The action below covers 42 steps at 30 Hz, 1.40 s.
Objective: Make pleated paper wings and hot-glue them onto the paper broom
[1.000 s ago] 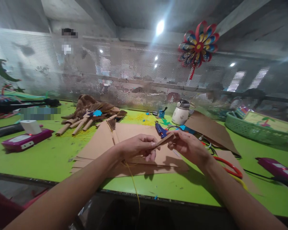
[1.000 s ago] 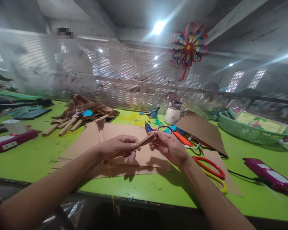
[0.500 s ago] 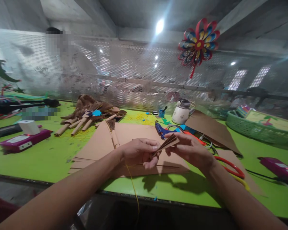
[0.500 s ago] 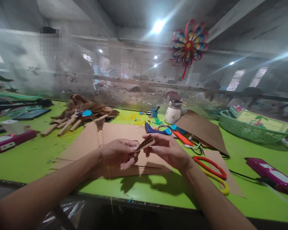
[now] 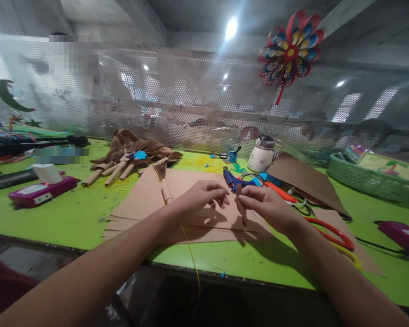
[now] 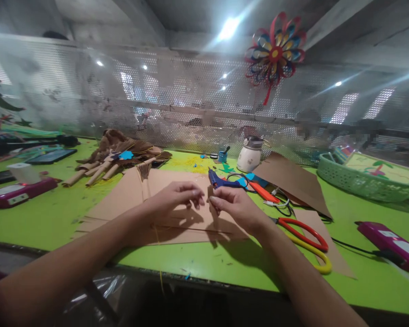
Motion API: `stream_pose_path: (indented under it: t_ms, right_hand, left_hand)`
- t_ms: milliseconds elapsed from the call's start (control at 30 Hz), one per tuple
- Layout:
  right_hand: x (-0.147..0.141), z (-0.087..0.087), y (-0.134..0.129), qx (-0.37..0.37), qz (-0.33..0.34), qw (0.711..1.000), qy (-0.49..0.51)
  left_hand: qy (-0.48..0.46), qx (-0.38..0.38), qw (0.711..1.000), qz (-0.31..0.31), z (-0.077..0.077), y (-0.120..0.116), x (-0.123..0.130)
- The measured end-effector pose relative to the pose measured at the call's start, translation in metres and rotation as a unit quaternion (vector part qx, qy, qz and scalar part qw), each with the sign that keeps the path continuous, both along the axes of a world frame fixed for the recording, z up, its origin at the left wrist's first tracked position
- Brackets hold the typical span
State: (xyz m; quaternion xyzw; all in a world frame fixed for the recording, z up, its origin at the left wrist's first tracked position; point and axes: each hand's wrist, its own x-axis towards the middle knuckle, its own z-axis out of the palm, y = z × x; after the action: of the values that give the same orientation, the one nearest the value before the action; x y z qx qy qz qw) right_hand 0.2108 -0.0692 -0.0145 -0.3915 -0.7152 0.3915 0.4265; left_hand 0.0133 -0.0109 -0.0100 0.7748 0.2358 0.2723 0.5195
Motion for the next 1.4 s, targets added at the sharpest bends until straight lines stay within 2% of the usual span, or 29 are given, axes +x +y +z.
stream_pose_path:
  t_ms: [33, 67, 133, 200, 333, 567, 700, 800, 933, 1067, 1233, 1400]
  right_hand:
    - [0.0, 0.0, 0.001, 0.006, -0.004, 0.998, -0.065]
    - [0.0, -0.001, 0.002, 0.016, -0.008, 0.992, -0.128]
    - [-0.002, -0.004, 0.006, 0.041, -0.015, 0.973, -0.225]
    - [-0.003, -0.008, 0.01, 0.063, -0.021, 0.961, -0.27]
    - [-0.002, -0.016, 0.018, 0.073, -0.027, 0.957, -0.28]
    - [-0.002, -0.026, 0.016, 0.106, -0.05, 0.947, -0.301]
    - [-0.005, -0.028, 0.016, 0.122, -0.046, 0.943, -0.306]
    - [-0.006, -0.029, 0.017, 0.142, -0.033, 0.941, -0.306]
    - [-0.007, -0.033, 0.02, 0.166, -0.028, 0.934, -0.314]
    - [-0.008, -0.036, 0.022, 0.2, -0.026, 0.917, -0.344]
    - [-0.004, -0.032, 0.015, 0.22, -0.021, 0.893, -0.392]
    - [0.003, -0.026, 0.006, 0.229, -0.015, 0.879, -0.418]
  left_hand:
    - [-0.009, 0.041, 0.998, 0.037, 0.001, 0.002, 0.0]
    - [-0.004, 0.083, 0.995, 0.048, 0.001, 0.003, 0.001]
    - [0.039, 0.162, 0.985, 0.04, -0.002, 0.003, 0.003]
    - [0.105, 0.217, 0.97, 0.042, -0.009, 0.002, 0.005]
    - [0.187, 0.24, 0.951, 0.059, -0.021, 0.002, 0.005]
    - [0.242, 0.275, 0.929, 0.052, -0.019, 0.002, 0.001]
    - [0.253, 0.35, 0.899, 0.068, -0.023, 0.002, 0.002]
    - [0.238, 0.411, 0.878, 0.057, -0.03, 0.005, 0.004]
    - [0.234, 0.403, 0.884, 0.04, -0.037, 0.01, 0.007]
    - [0.241, 0.395, 0.886, 0.035, -0.039, 0.013, 0.008]
    - [0.259, 0.401, 0.879, 0.023, -0.036, 0.011, 0.006]
    - [0.25, 0.396, 0.884, 0.006, -0.027, 0.002, -0.001]
